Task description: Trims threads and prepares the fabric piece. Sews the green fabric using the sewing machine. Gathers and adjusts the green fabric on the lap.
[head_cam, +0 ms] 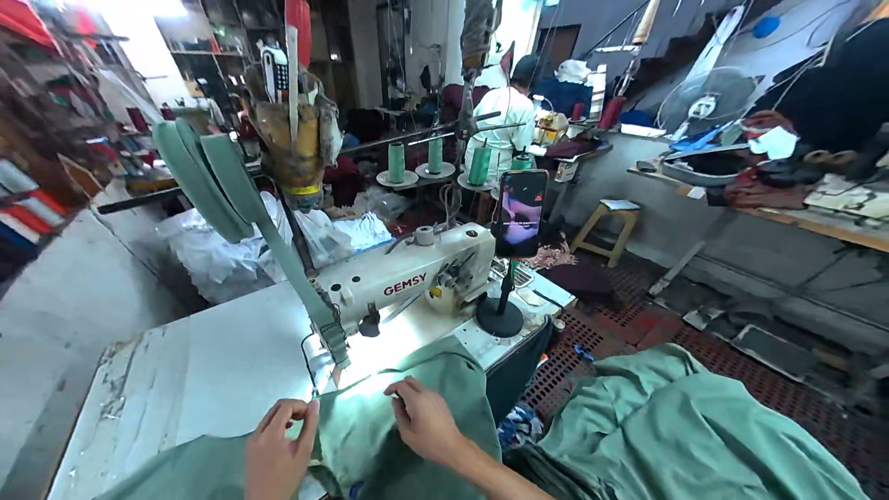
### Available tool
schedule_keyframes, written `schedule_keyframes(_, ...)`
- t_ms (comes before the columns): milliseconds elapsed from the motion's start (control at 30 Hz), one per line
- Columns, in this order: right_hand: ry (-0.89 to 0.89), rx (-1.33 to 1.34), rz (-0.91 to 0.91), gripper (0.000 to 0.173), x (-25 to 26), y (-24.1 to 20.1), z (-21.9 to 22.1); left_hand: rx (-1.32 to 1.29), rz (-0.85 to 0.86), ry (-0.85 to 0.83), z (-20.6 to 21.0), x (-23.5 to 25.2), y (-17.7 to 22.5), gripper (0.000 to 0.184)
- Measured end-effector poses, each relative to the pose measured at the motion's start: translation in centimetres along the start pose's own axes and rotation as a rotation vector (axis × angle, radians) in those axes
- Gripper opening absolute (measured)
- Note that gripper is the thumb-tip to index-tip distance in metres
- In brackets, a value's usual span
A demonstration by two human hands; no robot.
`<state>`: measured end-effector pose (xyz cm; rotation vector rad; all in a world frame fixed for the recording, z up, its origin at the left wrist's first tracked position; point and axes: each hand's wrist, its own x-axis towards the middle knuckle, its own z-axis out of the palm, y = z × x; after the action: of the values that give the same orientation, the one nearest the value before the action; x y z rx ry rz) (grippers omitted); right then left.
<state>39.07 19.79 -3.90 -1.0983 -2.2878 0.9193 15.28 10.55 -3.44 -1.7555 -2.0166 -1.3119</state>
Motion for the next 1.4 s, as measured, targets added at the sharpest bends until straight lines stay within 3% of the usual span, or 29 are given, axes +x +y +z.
schedule_keyframes(100,-0.059,-0.305,0.148,0.037,2.4,0.7,0.0,-0.008,-0.021,-0.074,1.7,-0.4,-3.5,0.028)
schedule_keyframes(267,-0.057,-0.356,0.189,0.037,4.4,2.5,-1.6,0.174,0.006,-0.225,3.0,-1.5,-3.8,0.037)
schedule_keyframes(400,-0.095,-0.374,0.057,0.033,6.9,4.8,-3.4,0.194,0.005,-0.253,4.1,-1.3,-2.8,0.041)
schedule_keyframes(567,-0.072,-0.361,-0.133,0.029,9.3,7.9,-5.0,0.124,0.183,-0.074,5.8,-0.8,-1.4,0.032)
schedule_keyframes(633,-0.068,-0.346,-0.128,0.030,9.4,8.2,-5.2,0.096,0.181,-0.177,6.3,-1.0,-1.0,0.036)
schedule_keyframes(733,-0.076,-0.329,-0.093,0.030,9.3,8.1,-5.3,0.130,0.043,-0.395,6.2,-0.9,-0.9,0.054)
schedule_keyframes(900,-0.043,-0.301,-0.090,0.030,9.3,8.1,-5.2,0.166,0.070,-0.303,6.0,-1.8,-1.2,0.045)
schedule_keyframes(1067,-0.015,-0.311,-0.048,0.030,9.7,8.4,-5.3,0.302,-0.028,-0.405,4.6,-3.7,0.3,0.056)
schedule_keyframes(1200,0.039,-0.394,0.039,0.032,10.5,8.2,-5.4,0.256,-0.075,-0.497,5.1,-1.3,0.0,0.052)
schedule_keyframes(1400,-0.033,-0.485,0.323,0.045,9.4,2.5,-4.3,0.260,-0.145,-0.545,5.0,0.0,-0.3,0.049)
